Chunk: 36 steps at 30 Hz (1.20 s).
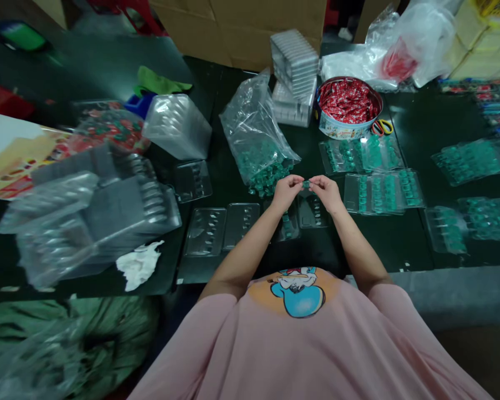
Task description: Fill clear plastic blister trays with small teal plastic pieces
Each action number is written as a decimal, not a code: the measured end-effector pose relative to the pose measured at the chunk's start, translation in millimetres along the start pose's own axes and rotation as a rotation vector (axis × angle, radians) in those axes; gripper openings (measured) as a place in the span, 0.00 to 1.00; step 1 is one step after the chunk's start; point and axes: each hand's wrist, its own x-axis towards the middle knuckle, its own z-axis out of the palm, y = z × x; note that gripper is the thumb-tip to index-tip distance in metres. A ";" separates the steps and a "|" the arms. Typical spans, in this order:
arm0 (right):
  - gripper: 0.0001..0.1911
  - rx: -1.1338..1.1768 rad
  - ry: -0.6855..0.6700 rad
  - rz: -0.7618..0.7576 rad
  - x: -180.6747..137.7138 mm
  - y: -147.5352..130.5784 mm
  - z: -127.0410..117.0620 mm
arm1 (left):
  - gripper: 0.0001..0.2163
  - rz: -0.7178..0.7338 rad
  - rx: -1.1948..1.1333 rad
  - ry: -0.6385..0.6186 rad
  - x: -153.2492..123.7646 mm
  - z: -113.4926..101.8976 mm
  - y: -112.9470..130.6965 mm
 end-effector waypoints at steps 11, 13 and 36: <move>0.11 -0.042 0.022 -0.056 -14.7 -2.2 -7.5 | 0.13 -0.415 -0.352 -0.194 -11.1 1.2 9.1; 0.10 -0.049 0.051 -0.025 -18.2 -2.2 -5.1 | 0.13 -0.376 -0.324 -0.186 -13.0 1.8 10.0; 0.19 0.443 -0.187 0.453 -39.6 -23.6 -16.9 | 0.11 -0.101 -0.141 -0.299 -12.4 10.2 21.2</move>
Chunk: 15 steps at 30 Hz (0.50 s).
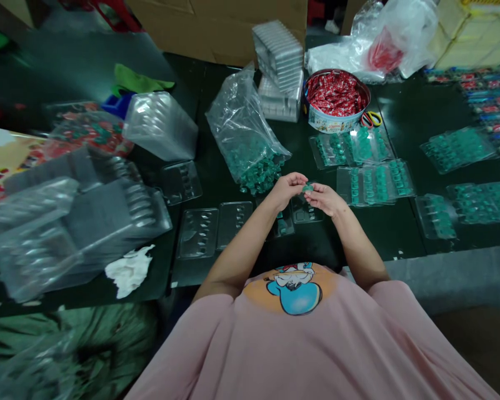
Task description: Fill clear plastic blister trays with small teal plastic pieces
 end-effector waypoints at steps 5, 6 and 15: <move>0.19 0.004 0.018 -0.032 -1.9 -3.9 -1.9 | 0.12 0.013 0.042 -0.022 -3.3 0.8 0.8; 0.19 0.002 0.027 -0.036 -2.0 -3.6 -2.1 | 0.12 0.008 0.049 -0.034 -4.8 0.9 0.8; 0.16 -0.055 0.162 -0.147 -4.5 3.6 5.7 | 0.08 0.127 0.327 0.050 -14.6 8.9 4.9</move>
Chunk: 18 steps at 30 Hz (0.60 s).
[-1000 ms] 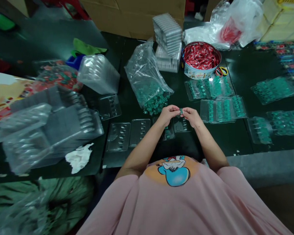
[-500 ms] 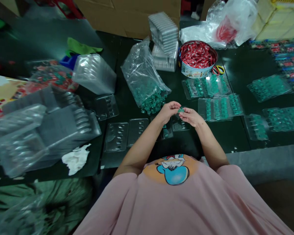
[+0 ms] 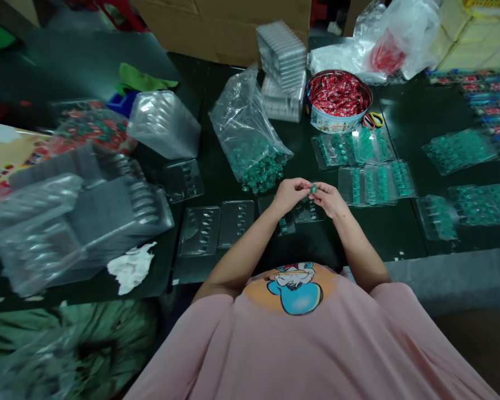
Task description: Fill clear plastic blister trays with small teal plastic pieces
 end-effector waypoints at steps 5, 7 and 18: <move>0.20 -0.070 0.040 -0.070 0.0 5.1 0.5 | 0.07 0.046 0.004 0.078 2.9 4.8 -6.7; 0.21 -0.101 0.070 -0.100 2.0 7.9 0.8 | 0.07 0.055 -0.016 0.106 3.5 7.2 -10.8; 0.21 -0.115 0.070 -0.114 0.0 8.6 5.7 | 0.09 0.013 -0.341 0.009 4.7 -1.2 -15.4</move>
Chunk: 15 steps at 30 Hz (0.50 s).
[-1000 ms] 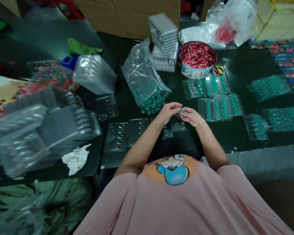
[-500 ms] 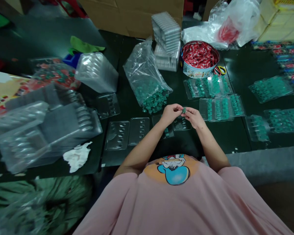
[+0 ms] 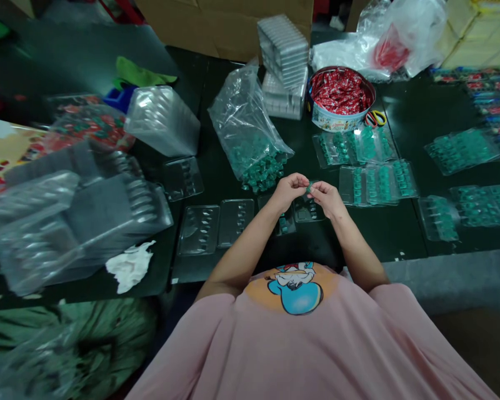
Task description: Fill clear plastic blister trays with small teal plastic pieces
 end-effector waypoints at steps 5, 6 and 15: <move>0.17 -0.017 -0.082 0.009 -5.4 -3.0 0.8 | 0.09 -0.060 -0.046 -0.071 0.7 -4.2 2.7; 0.17 -0.010 -0.085 0.011 -5.7 -3.2 1.1 | 0.10 -0.072 -0.070 -0.066 0.7 -4.1 3.0; 0.16 0.202 0.110 0.023 0.0 -3.0 3.9 | 0.14 -0.223 -0.378 0.051 3.4 4.2 0.2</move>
